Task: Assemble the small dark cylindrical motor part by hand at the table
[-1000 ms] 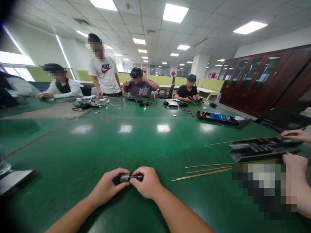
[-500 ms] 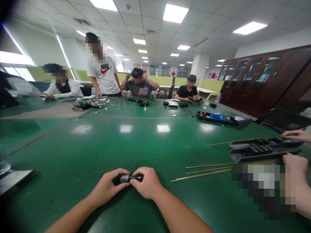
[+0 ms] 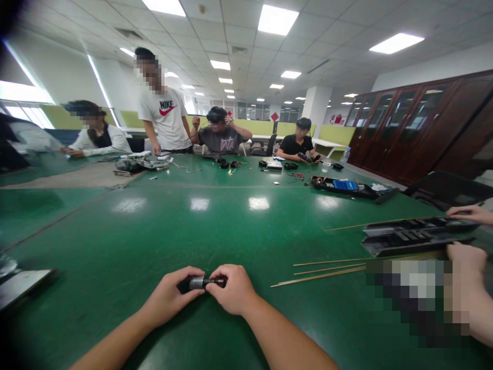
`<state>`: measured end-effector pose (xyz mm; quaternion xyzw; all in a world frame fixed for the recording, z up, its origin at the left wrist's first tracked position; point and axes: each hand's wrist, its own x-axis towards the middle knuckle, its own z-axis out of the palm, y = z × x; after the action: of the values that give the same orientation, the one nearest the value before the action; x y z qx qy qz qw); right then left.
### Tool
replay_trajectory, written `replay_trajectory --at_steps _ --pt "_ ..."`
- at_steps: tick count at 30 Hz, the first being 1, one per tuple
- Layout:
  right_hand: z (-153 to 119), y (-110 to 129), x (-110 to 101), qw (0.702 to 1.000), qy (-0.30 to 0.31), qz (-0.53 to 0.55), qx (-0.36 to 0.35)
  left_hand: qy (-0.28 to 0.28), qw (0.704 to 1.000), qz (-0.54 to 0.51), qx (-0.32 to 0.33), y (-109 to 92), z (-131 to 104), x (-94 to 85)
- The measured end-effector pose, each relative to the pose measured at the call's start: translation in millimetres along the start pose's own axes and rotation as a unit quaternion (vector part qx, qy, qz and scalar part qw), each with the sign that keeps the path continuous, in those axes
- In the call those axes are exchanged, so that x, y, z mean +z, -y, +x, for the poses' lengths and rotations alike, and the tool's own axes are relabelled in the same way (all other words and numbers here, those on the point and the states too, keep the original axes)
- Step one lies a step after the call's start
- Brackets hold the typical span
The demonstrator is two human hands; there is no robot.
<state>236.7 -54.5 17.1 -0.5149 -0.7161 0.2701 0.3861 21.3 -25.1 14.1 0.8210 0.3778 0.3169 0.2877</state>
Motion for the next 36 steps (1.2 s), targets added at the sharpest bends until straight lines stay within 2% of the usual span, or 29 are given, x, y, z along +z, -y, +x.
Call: replay_trajectory --at_steps 36 --pt "-0.7 -4.8 0.9 1.0 0.001 0.017 0.001 0.003 1.0 0.002 -0.008 5.4 -0.6 -0.4"
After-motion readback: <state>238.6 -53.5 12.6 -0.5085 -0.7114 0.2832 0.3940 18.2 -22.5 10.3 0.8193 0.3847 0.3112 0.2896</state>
